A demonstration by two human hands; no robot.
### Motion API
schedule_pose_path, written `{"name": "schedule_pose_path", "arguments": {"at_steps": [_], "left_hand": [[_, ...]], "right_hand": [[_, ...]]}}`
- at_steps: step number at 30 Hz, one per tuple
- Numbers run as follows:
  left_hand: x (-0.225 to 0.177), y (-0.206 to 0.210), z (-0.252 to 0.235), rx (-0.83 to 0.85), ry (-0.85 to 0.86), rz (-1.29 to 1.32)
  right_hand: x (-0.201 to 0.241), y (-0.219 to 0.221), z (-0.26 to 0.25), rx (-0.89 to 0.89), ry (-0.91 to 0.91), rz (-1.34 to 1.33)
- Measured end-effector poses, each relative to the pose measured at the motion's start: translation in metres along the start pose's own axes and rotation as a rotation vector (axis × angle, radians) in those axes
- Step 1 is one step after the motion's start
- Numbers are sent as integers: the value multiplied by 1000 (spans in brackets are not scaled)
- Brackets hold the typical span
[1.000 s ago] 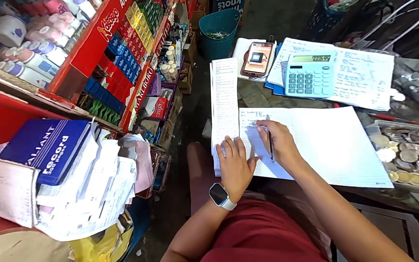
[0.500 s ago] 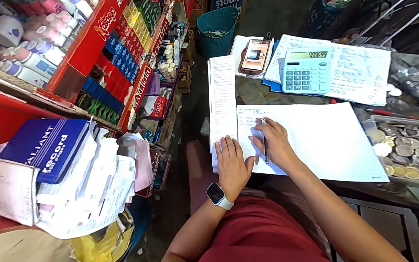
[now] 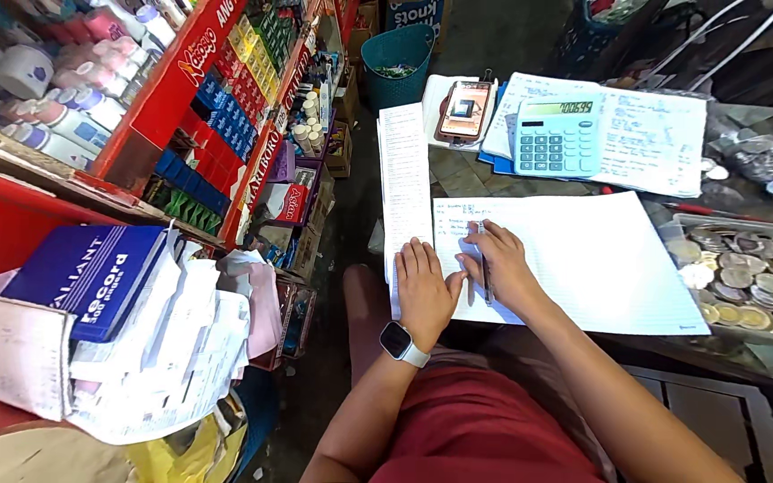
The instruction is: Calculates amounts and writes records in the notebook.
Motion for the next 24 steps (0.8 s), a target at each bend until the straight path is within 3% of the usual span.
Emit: {"name": "schedule_pose_path", "arguments": {"at_steps": [18, 24], "left_hand": [[-12, -7, 4, 60, 44, -57], [-7, -5, 7, 7, 56, -17]], "right_hand": [[-1, -2, 1, -1, 7, 7], [8, 0, 1, 6, 14, -23]]}}
Point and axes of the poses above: each hand's wrist, its own z-axis away from the middle knuckle, its own y-axis out of the palm, x = y × z, the point moved 1 cm from there along -z, towards the middle knuckle, and after that the axes turned 5 degrees about y, right-handed, at the moved point
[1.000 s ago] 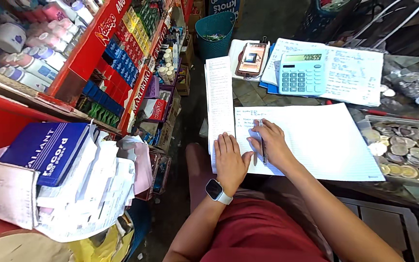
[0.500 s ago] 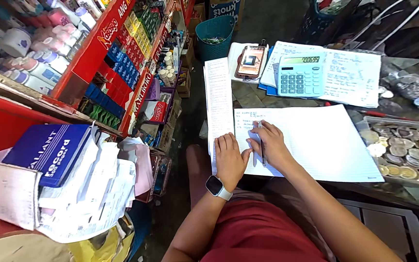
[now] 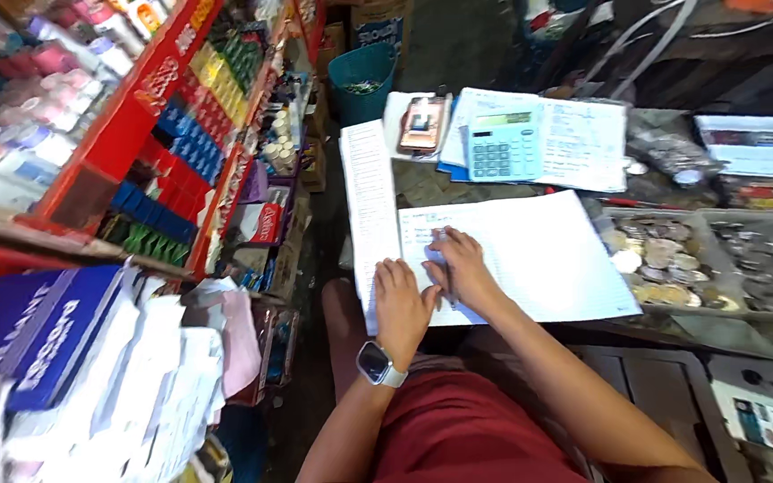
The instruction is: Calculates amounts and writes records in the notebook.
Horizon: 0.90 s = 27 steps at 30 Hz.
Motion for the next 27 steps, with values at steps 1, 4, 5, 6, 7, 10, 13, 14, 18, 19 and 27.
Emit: {"name": "schedule_pose_path", "arguments": {"at_steps": [1, 4, 5, 6, 7, 10, 13, 14, 18, 19, 27], "left_hand": [[1, 0, 0, -4, 4, 6], [5, -1, -1, 32, 15, 4], [7, -3, -2, 66, 13, -3], [8, -4, -3, 86, 17, -23], [10, -6, -4, 99, 22, -39], [11, -10, -6, 135, 24, -71], [11, -15, -11, 167, 14, -97], [10, -15, -12, 167, 11, -99], [6, -19, -16, 237, -34, -144], [5, -21, -17, 283, -47, -156], [1, -26, -20, 377, -57, -197]], "right_hand": [[2, -1, 1, -8, 14, -21], [-1, -19, 3, -124, 72, -57], [-5, -34, 3, -180, 112, -29], [-12, -52, 4, -233, 169, 13], [-22, -72, 5, -270, 240, 61], [-59, -132, 12, -292, 437, 216], [-78, -167, 25, -296, 556, 252], [-79, -172, 29, -294, 578, 253], [-76, -166, 40, -253, 536, 260], [-76, -160, 40, -239, 500, 282], [-75, -141, 6, -280, 479, 515]]}}
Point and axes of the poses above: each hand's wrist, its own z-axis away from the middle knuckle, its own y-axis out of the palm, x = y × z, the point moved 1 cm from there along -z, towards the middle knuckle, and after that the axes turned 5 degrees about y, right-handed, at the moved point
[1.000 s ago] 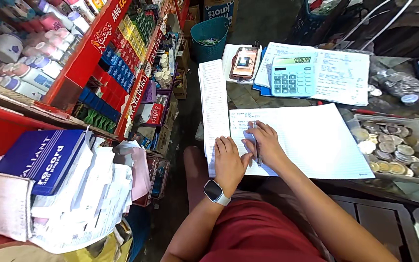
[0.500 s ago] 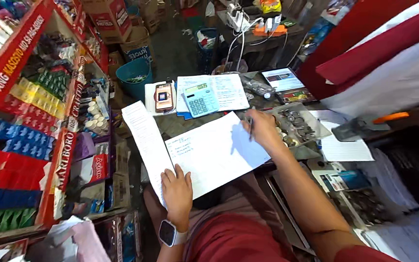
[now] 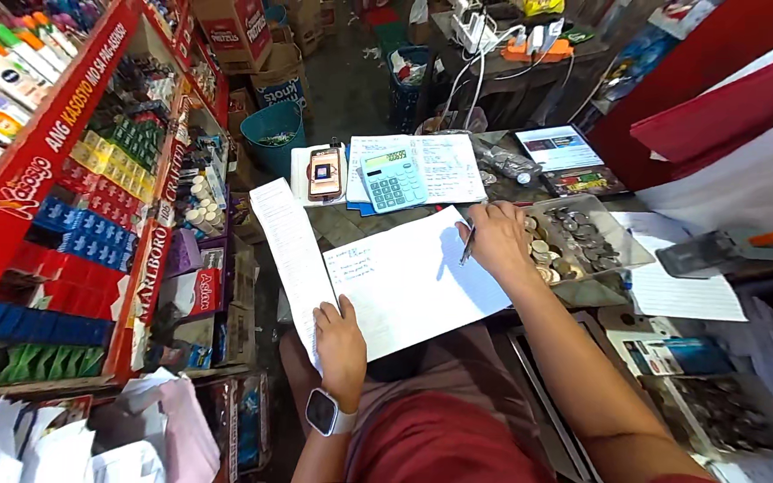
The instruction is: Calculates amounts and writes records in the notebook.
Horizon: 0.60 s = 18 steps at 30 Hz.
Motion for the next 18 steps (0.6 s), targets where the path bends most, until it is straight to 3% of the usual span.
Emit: {"name": "schedule_pose_path", "arguments": {"at_steps": [5, 7, 10, 12, 14, 16, 18], "left_hand": [[1, -4, -1, 19, 16, 33], [3, -5, -1, 20, 26, 48], [6, -10, -2, -6, 29, 124], [8, -15, -4, 10, 17, 157], [14, -22, -5, 37, 4, 193], [21, -27, -5, 42, 6, 250], [27, -32, -5, 29, 8, 284]], "right_hand": [[15, -14, 14, 89, -43, 21], [37, -20, 43, 233, -206, -67], [78, 7, 105, 466, -517, -240], [86, 36, 136, 344, -683, -276], [81, 57, 148, 141, -717, -370], [73, 64, 151, -14, -617, -531], [71, 59, 154, -46, -399, -858]]}}
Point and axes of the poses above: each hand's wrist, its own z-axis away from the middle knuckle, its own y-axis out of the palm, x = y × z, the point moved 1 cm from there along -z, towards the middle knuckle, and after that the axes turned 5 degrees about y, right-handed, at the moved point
